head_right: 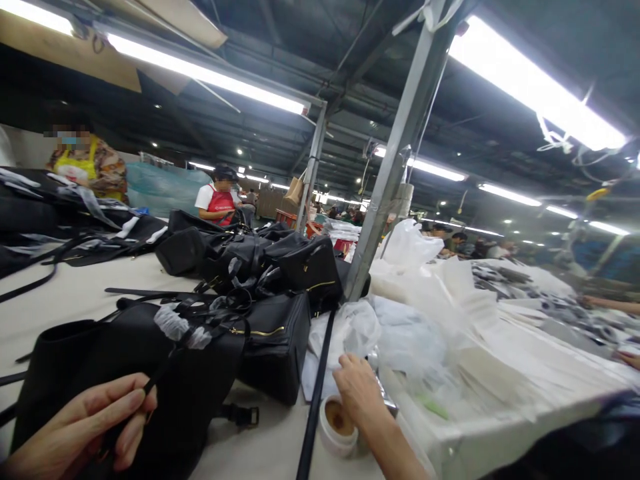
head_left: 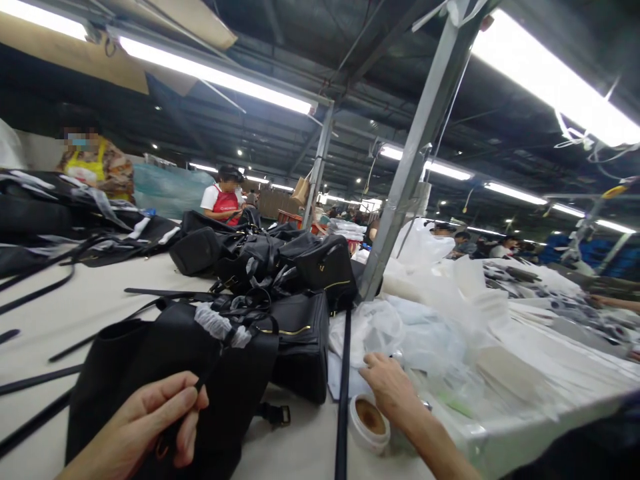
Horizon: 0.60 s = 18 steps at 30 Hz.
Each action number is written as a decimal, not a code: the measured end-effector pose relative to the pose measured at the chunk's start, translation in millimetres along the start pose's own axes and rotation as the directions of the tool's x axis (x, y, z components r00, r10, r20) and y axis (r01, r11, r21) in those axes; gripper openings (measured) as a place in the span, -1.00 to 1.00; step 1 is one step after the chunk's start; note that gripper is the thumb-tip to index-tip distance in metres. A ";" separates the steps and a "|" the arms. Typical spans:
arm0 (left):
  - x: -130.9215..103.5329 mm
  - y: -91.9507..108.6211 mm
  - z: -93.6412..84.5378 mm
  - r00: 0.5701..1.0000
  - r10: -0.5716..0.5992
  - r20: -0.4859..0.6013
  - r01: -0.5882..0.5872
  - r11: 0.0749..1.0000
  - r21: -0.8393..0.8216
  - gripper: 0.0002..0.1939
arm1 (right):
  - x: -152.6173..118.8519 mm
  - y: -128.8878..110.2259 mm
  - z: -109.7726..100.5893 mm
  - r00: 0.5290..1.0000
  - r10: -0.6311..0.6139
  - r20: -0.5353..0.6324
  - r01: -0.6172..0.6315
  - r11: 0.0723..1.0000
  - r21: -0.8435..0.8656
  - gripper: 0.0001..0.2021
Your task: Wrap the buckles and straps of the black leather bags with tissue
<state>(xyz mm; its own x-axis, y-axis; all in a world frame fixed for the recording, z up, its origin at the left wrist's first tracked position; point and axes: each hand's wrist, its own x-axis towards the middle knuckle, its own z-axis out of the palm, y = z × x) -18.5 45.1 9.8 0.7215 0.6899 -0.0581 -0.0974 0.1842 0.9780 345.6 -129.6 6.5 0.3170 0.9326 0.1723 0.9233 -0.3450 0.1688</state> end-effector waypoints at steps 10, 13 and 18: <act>-3.8 6.2 -0.4 1.000 -0.009 0.023 0.011 0.997 -0.077 -0.57 | 5.3 17.6 -1.9 0.995 -0.058 0.082 0.052 0.996 0.074 -0.74; -6.2 13.6 3.2 0.999 -0.013 0.049 0.017 0.997 -0.078 -0.57 | -0.6 23.7 -21.8 1.000 -0.019 0.007 0.018 0.983 0.184 -0.80; -8.0 21.1 6.3 0.982 -0.023 0.190 0.044 0.993 -0.110 -0.65 | -10.5 -0.3 -66.0 0.996 -0.002 0.090 -0.072 0.577 0.814 -0.88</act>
<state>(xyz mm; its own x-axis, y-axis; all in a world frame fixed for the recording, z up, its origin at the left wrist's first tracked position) -21.9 39.1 32.1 0.8405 0.5402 -0.0411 -0.1404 0.2906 0.9465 327.7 -146.3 68.7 0.3333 0.9391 0.0837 0.6862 -0.1808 -0.7046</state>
